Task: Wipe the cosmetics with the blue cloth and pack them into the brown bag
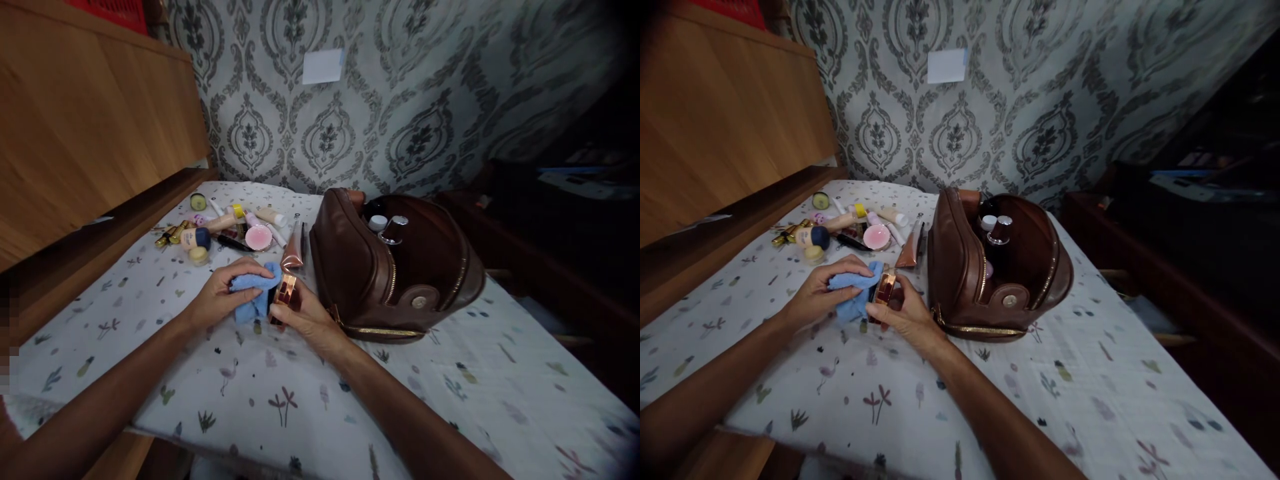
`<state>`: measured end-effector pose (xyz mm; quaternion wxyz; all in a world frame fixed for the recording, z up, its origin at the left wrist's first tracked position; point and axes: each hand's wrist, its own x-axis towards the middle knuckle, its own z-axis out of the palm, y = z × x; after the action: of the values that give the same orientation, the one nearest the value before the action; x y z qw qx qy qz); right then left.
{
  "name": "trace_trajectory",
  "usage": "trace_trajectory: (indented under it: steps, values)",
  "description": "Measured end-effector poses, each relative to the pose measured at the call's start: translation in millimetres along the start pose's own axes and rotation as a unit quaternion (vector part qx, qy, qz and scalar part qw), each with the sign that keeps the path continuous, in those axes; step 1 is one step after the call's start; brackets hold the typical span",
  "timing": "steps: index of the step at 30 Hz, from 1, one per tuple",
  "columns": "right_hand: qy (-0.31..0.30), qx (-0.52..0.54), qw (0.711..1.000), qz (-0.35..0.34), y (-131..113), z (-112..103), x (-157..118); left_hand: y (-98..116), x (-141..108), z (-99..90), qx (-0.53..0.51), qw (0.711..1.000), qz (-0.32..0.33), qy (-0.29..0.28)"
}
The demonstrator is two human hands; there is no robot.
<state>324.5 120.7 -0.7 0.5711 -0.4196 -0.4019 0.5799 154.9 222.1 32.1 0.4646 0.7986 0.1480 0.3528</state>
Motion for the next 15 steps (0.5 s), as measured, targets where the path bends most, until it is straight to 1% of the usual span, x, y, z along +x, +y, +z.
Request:
trace_trajectory:
  steps: [5, 10, 12, 15]
  values:
    - [0.02, -0.019, 1.0, -0.001, 0, 1, -2, 3, -1, 1.0, -0.001, 1.0, 0.012, -0.003]
    - [0.056, -0.073, 0.996, 0.022, -3, 3, -3, 8, -4, 5.3, -0.008, 0.999, 0.044, -0.012]
    - [0.072, -0.091, 0.993, 0.02, -4, 4, -4, 11, -4, 6.6, 0.013, 0.998, 0.06, -0.012]
    - [0.086, -0.103, 0.991, 0.011, -6, 4, -5, 16, -5, 7.3, 0.073, 0.992, 0.1, -0.023]
